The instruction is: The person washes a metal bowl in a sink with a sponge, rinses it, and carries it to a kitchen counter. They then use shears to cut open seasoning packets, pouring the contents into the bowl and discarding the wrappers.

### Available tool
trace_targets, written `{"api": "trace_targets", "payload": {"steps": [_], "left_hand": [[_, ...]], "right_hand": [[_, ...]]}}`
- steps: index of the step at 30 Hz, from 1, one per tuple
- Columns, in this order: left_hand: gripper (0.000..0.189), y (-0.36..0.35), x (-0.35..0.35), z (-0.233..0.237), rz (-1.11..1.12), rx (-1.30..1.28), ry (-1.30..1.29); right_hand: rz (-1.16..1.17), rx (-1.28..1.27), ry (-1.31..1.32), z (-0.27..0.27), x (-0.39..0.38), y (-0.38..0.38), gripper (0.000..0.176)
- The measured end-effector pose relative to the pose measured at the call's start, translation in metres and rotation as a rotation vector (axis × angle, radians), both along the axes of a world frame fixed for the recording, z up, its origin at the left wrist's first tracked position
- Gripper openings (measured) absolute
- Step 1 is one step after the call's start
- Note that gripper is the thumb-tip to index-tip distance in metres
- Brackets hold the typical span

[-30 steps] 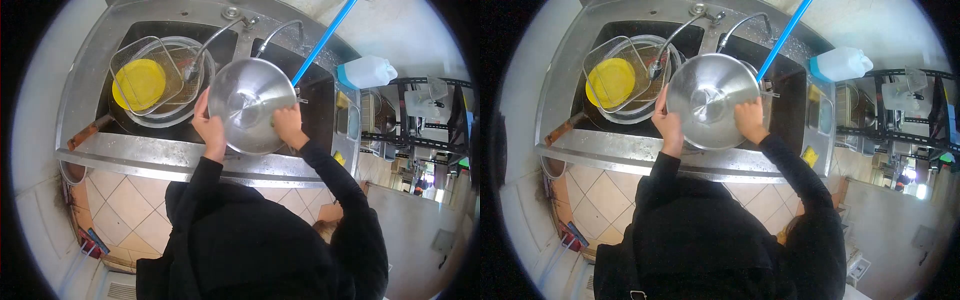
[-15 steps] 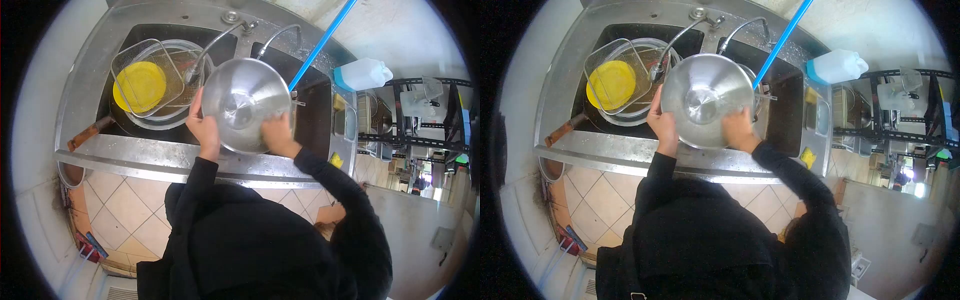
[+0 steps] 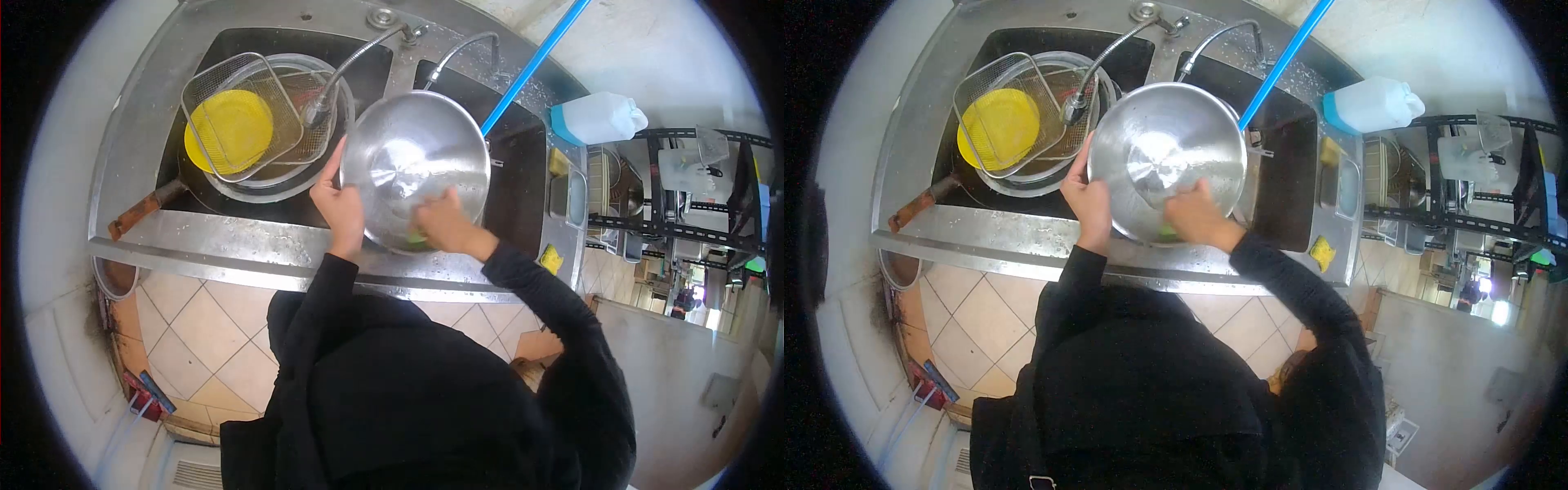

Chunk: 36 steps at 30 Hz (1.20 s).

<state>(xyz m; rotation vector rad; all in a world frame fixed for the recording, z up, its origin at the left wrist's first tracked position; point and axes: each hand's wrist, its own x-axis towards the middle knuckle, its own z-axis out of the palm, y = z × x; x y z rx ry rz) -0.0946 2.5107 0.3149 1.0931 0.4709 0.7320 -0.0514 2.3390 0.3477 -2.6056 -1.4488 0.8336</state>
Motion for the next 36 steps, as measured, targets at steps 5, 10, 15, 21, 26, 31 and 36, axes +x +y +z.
{"api": "trace_targets", "payload": {"steps": [5,10,15,21,26,31,36], "left_hand": [[0.062,-0.001,0.001,0.005,-0.032,0.065,0.021],[0.060,0.002,-0.001,0.003,-0.047,0.098,0.001],[0.062,0.000,0.003,0.013,-0.042,0.121,-0.026],[0.064,-0.002,0.003,0.005,-0.049,0.202,0.001],[0.065,0.002,0.005,0.011,-0.040,0.145,0.022],[0.065,0.010,0.004,-0.011,-0.003,-0.042,0.004],[0.066,0.023,0.002,-0.010,0.025,0.028,0.015]], "right_hand": [[-0.012,-0.165,-0.149,-0.013,-0.001,-0.003,0.017],[-0.079,-0.309,-0.329,-0.016,-0.004,-0.015,0.013],[-0.278,-0.062,-0.147,-0.025,-0.004,-0.018,0.018],[-0.379,0.209,-0.072,-0.028,-0.022,0.002,0.019],[-0.256,0.157,-0.269,-0.033,-0.015,-0.004,0.021],[-0.091,0.124,-0.115,-0.011,-0.006,-0.012,0.023],[-0.165,0.280,-0.059,-0.019,-0.008,0.006,0.023]]}}
